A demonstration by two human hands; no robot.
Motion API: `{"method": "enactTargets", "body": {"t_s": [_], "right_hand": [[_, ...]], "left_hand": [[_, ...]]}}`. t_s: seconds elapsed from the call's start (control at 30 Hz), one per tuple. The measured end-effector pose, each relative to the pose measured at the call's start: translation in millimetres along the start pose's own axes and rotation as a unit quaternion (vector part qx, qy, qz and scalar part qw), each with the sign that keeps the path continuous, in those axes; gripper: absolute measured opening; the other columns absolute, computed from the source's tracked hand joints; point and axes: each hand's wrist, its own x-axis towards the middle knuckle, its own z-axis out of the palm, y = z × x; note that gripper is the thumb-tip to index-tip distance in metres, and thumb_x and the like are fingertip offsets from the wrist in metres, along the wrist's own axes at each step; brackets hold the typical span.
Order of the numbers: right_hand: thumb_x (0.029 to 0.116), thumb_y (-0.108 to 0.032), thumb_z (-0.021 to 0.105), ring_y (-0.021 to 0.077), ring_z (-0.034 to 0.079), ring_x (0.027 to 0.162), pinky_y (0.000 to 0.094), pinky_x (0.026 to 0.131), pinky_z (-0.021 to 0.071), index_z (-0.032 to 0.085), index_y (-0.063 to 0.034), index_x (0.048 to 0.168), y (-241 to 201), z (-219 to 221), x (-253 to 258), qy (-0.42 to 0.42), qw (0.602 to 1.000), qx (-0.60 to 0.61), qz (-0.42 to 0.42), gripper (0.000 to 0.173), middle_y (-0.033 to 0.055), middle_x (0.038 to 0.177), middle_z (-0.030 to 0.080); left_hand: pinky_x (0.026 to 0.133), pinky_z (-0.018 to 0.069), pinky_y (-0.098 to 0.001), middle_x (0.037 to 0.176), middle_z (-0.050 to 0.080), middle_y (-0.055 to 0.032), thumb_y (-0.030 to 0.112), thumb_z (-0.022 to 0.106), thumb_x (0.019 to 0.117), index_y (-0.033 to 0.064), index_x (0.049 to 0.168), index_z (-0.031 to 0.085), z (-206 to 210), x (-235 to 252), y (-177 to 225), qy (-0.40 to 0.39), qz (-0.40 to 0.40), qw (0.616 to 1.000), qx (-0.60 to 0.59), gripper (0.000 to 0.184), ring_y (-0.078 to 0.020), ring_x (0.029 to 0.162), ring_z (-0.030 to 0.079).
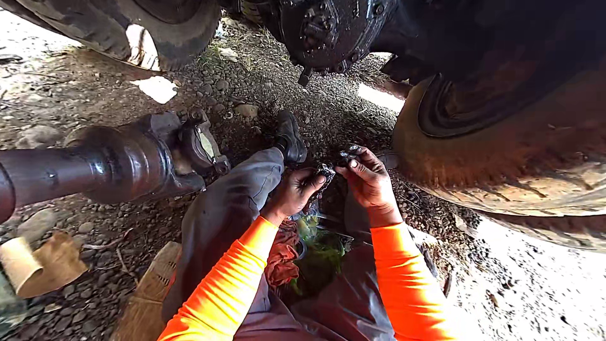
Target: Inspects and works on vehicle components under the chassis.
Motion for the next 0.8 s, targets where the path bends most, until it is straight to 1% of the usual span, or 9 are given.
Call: {"method": "enactTargets", "body": {"t_s": [0.07, 0.17, 0.23, 0.33, 0.43, 0.53, 0.67, 0.73, 0.8], "right_hand": [[0.0996, -0.011, 0.062, 0.0190, 0.069, 0.101, 0.0432, 0.094, 0.0591, 0.065, -0.0099, 0.123, 1.4, 1.4, -1.8, 0.023, 1.000, 0.001, 0.002, 0.024, 0.0068, 0.113, 0.068], [0.0953, -0.004, 0.065, 0.0214, 0.070, 0.098, 0.0446, 0.085, 0.0621, 0.062, -0.0116, 0.125, -1.8, 3.4, -3.0, 0.034, 0.999, -0.029, -0.005, 0.031, 0.0083, 0.113, 0.069], [0.0935, 0.000, 0.061, 0.0246, 0.070, 0.099, 0.0487, 0.083, 0.0630, 0.058, -0.0111, 0.131, -10.5, 5.1, -3.4, 0.012, 0.994, -0.111, -0.009, 0.039, 0.0105, 0.118, 0.067], [0.0845, 0.010, 0.067, 0.0257, 0.072, 0.099, 0.0450, 0.081, 0.0653, 0.050, -0.0087, 0.138, -29.3, 11.4, -4.5, -0.038, 0.952, -0.302, -0.016, 0.060, 0.0125, 0.119, 0.067], [0.0785, 0.008, 0.075, 0.0195, 0.073, 0.098, 0.0379, 0.081, 0.0658, 0.047, -0.0088, 0.140, -46.7, 21.4, -6.1, -0.066, 0.900, -0.431, -0.002, 0.070, 0.0081, 0.115, 0.070], [0.0761, 0.007, 0.078, 0.0174, 0.072, 0.099, 0.0377, 0.084, 0.0654, 0.048, -0.0072, 0.136, -58.9, 26.7, -3.6, -0.100, 0.868, -0.486, -0.003, 0.068, 0.0080, 0.116, 0.068], [0.0758, 0.002, 0.079, 0.0142, 0.073, 0.096, 0.0367, 0.086, 0.0641, 0.050, -0.0060, 0.132, -60.9, 25.9, 5.4, -0.146, 0.830, -0.538, -0.022, 0.064, 0.0038, 0.108, 0.072], [0.0782, 0.000, 0.078, 0.0125, 0.073, 0.096, 0.0358, 0.087, 0.0638, 0.050, -0.0076, 0.135, -64.5, 28.9, 6.7, -0.160, 0.815, -0.556, -0.021, 0.063, 0.0018, 0.108, 0.073], [0.0814, -0.002, 0.077, 0.0123, 0.073, 0.098, 0.0361, 0.088, 0.0632, 0.047, -0.0101, 0.143, -69.4, 32.7, 7.4, -0.177, 0.803, -0.569, -0.011, 0.068, 0.0015, 0.111, 0.074]], "left_hand": [[0.075, 0.0607, -0.0325, 0.092, 0.071, -0.0060, 0.023, 0.061, 0.1051, 0.0049, 0.108, 0.072, -0.4, -0.3, 1.7, -0.001, -0.006, 1.000, -0.006, 0.021, -0.0133, 0.079, 0.068], [0.075, 0.0602, -0.0317, 0.093, 0.071, -0.0048, 0.024, 0.061, 0.1050, 0.0058, 0.107, 0.072, -1.1, 0.1, 2.1, -0.001, -0.004, 1.000, 0.006, 0.021, -0.0124, 0.080, 0.068], [0.075, 0.0598, -0.0305, 0.093, 0.071, -0.0035, 0.025, 0.061, 0.1048, 0.0068, 0.107, 0.073, -1.8, 0.3, 2.0, 0.000, 0.001, 1.000, 0.027, 0.021, -0.0106, 0.081, 0.067], [0.077, 0.0598, -0.0297, 0.094, 0.071, -0.0028, 0.025, 0.061, 0.1048, 0.0064, 0.106, 0.073, -3.6, -0.3, 2.8, -0.004, 0.012, 0.998, 0.060, 0.021, -0.0091, 0.083, 0.068], [0.077, 0.0603, -0.0295, 0.093, 0.071, -0.0026, 0.025, 0.061, 0.1050, 0.0065, 0.107, 0.072, -4.1, -0.7, 2.4, -0.017, 0.022, 0.996, 0.081, 0.022, -0.0090, 0.082, 0.068], [0.080, 0.0602, -0.0299, 0.095, 0.072, -0.0008, 0.030, 0.061, 0.1049, 0.0087, 0.109, 0.072, -4.6, -0.4, 1.4, -0.027, 0.022, 0.993, 0.114, 0.025, -0.0073, 0.084, 0.068], [0.085, 0.0603, -0.0303, 0.100, 0.073, -0.0001, 0.032, 0.063, 0.1038, 0.0098, 0.111, 0.073, -6.3, -1.0, 4.7, -0.040, 0.017, 0.990, 0.133, 0.025, -0.0061, 0.089, 0.069], [0.083, 0.0608, -0.0303, 0.099, 0.073, 0.0002, 0.032, 0.063, 0.1037, 0.0104, 0.112, 0.073, -8.0, -0.9, 7.5, -0.053, 0.011, 0.988, 0.145, 0.026, -0.0059, 0.088, 0.069], [0.081, 0.0605, -0.0307, 0.096, 0.072, 0.0009, 0.035, 0.063, 0.1032, 0.0116, 0.109, 0.073, -10.1, -0.6, 10.7, -0.062, 0.007, 0.985, 0.164, 0.026, -0.0058, 0.086, 0.069]]}}
